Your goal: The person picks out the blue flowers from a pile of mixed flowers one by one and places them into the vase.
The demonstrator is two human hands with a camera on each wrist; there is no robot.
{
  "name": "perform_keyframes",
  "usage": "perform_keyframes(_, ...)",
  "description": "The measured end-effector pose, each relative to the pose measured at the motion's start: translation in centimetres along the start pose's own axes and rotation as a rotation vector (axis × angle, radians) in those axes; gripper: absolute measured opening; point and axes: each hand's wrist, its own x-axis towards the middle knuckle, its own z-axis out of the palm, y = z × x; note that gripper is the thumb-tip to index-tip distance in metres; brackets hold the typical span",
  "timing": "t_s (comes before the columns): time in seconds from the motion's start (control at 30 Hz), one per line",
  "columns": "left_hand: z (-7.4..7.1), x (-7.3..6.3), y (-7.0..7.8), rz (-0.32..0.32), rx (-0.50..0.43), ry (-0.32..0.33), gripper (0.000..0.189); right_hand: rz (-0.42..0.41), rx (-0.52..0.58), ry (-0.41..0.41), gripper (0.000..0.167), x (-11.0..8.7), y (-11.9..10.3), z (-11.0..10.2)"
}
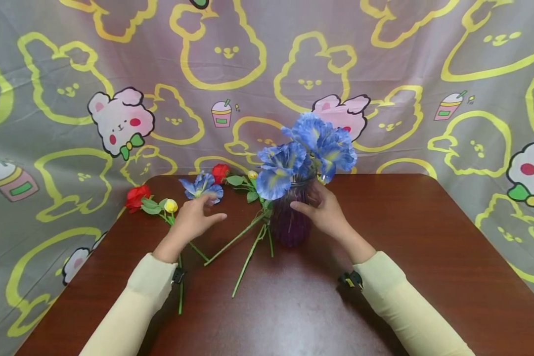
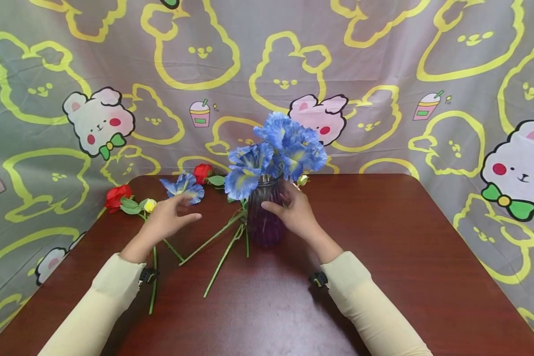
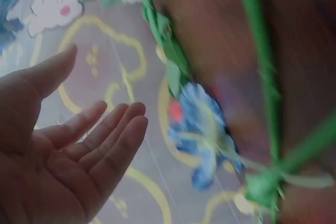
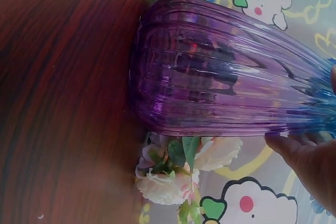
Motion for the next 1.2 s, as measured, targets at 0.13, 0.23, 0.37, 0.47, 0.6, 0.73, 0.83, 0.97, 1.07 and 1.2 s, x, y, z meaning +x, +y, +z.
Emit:
perform_keyframes(0.13, -1.3, -1.1, -2.1, -0.098, 0.078, -0.014, 0.049, 0.004, 0.0, 0.003, 0.054, -0.1, 0.0, 0.2)
perform_keyframes(0.23, -2.2, -1.9, -3.3, -0.17, 0.141, -0.037, 0.041, 0.009, 0.01, 0.003, 0.057, -0.1, 0.0, 0.2)
perform_keyframes(0.37, -2.8, -3.0, -4.6, -0.252, 0.219, -0.075, 0.041, 0.02, 0.023, 0.001, 0.06, -0.2, 0.0, 0.0)
perform_keyframes(0.47, -2.8, -3.6, -5.3, -0.283, 0.266, -0.1, 0.052, 0.027, 0.03, -0.004, 0.061, -0.2, 0.0, 0.0)
perform_keyframes(0.6, -2.7, -4.1, -5.9, -0.3, 0.301, -0.123, 0.05, 0.029, 0.035, -0.007, 0.063, -0.2, 0.0, 0.0)
perform_keyframes(0.73, -2.5, -4.4, -6.2, -0.332, 0.291, -0.175, 0.044, 0.025, 0.04, -0.006, 0.061, -0.2, 0.0, 0.0)
perform_keyframes(0.83, -2.5, -4.5, -6.2, -0.36, 0.262, -0.216, 0.041, 0.021, 0.042, -0.002, 0.058, -0.2, 0.0, 0.0)
perform_keyframes(0.97, -2.4, -4.6, -6.2, -0.379, 0.23, -0.24, 0.037, 0.023, 0.037, 0.004, 0.055, -0.1, -0.1, 0.1)
perform_keyframes(1.07, -2.2, -4.7, -6.2, -0.385, 0.22, -0.251, 0.034, 0.023, 0.028, 0.002, 0.053, -0.1, -0.1, 0.1)
perform_keyframes(1.2, -1.8, -4.8, -6.3, -0.388, 0.196, -0.261, 0.031, 0.023, 0.012, -0.002, 0.054, -0.1, -0.1, 0.0)
